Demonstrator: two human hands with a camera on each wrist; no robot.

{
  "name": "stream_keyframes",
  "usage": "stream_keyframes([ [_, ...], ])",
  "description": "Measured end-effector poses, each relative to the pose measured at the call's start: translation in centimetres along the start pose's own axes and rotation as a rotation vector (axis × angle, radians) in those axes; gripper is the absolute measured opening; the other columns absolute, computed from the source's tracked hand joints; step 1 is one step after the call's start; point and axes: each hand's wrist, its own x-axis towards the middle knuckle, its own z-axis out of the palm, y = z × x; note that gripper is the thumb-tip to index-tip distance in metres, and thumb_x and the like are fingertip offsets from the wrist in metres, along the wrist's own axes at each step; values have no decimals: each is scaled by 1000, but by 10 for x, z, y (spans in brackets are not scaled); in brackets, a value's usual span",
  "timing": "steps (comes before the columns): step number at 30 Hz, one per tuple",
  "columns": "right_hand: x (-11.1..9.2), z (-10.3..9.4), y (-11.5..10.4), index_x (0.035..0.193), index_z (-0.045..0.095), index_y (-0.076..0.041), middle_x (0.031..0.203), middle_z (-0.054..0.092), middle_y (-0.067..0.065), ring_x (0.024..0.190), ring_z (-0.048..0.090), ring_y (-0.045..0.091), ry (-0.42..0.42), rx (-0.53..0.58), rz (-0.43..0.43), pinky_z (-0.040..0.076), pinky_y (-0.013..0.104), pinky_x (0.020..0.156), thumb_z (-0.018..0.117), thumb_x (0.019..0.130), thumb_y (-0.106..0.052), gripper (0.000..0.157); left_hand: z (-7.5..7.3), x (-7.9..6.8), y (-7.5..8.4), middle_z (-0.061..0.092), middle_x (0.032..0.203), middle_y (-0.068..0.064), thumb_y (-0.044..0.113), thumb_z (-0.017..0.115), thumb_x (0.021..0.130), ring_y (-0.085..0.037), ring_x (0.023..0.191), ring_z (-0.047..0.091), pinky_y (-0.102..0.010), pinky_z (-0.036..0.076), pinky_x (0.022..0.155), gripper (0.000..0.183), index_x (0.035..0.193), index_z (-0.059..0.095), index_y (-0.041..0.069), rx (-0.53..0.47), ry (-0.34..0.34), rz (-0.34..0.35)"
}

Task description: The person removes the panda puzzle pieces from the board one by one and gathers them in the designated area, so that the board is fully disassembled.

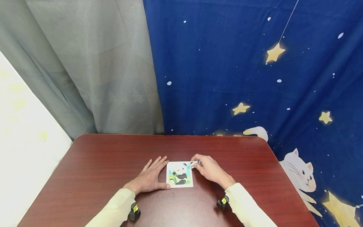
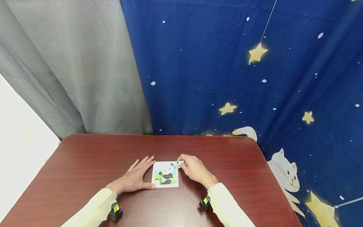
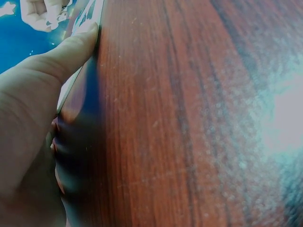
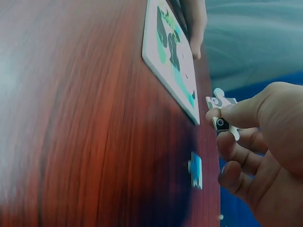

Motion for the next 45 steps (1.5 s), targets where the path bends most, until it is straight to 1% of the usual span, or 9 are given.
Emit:
stream_keyframes([
  [4, -3, -5, 8, 112, 74, -20, 83, 68, -12, 71, 53, 4, 15, 3, 31, 48, 25, 71, 70, 102, -14, 12, 1, -1, 0, 32, 175, -17, 63, 84, 81, -45, 164, 24, -71, 13, 130, 110, 162, 41, 3, -7, 9, 12],
  [12, -6, -13, 25, 108, 73, -22, 92, 74, -10, 80, 61, 4, 46, 23, 94, 54, 29, 79, 70, 102, -12, 12, -3, 0, 3, 27, 178, -14, 61, 83, 84, -40, 167, 19, -67, 11, 133, 109, 165, 37, 4, 31, -42, -40],
  [19, -7, -18, 36, 109, 74, -19, 87, 73, -7, 74, 56, 8, 67, 22, 174, 49, 31, 76, 71, 102, -15, 9, -4, 1, 4, 26, 178, -14, 61, 83, 84, -40, 167, 19, -68, 12, 133, 109, 165, 37, 4, 46, -50, -40],
  [27, -10, -21, 50, 108, 74, -20, 77, 65, -7, 70, 50, 11, 70, -1, 198, 44, 31, 72, 70, 101, -13, 10, -4, 1, 4, 27, 178, -14, 61, 83, 84, -40, 167, 20, -68, 12, 133, 109, 165, 37, 4, 50, -47, -37],
  [31, -11, -22, 55, 107, 74, -19, 76, 64, -7, 69, 50, 11, 72, 4, 204, 43, 31, 70, 70, 101, -12, 10, -5, 0, 5, 27, 178, -14, 61, 83, 84, -40, 167, 20, -68, 12, 133, 109, 165, 37, 4, 47, -49, -38],
  [35, -12, -20, 59, 107, 74, -19, 81, 69, -7, 73, 54, 11, 89, -12, 205, 47, 32, 73, 70, 101, -12, 9, -5, 0, 5, 27, 178, -14, 61, 83, 84, -40, 167, 20, -68, 12, 133, 109, 165, 37, 4, 50, -49, -38],
  [39, -12, -19, 61, 107, 75, -18, 90, 73, -5, 80, 60, 13, 112, -38, 181, 53, 37, 79, 71, 100, -12, 10, -4, 1, 5, 27, 178, -13, 62, 83, 84, -40, 167, 20, -68, 12, 133, 109, 165, 37, 4, 52, -49, -37],
  [42, -13, -18, 63, 106, 76, -17, 96, 73, -3, 86, 64, 15, 124, -52, 164, 55, 40, 83, 73, 99, -11, 10, -5, 1, 6, 27, 178, -13, 62, 83, 84, -40, 167, 19, -68, 12, 133, 109, 165, 37, 4, 52, -50, -37],
  [45, -13, -17, 65, 105, 77, -17, 97, 70, -1, 87, 63, 15, 139, -66, 163, 54, 38, 82, 75, 97, -10, 11, -5, 1, 6, 27, 178, -13, 62, 83, 84, -40, 167, 20, -68, 12, 133, 109, 165, 38, 4, 52, -48, -40],
])
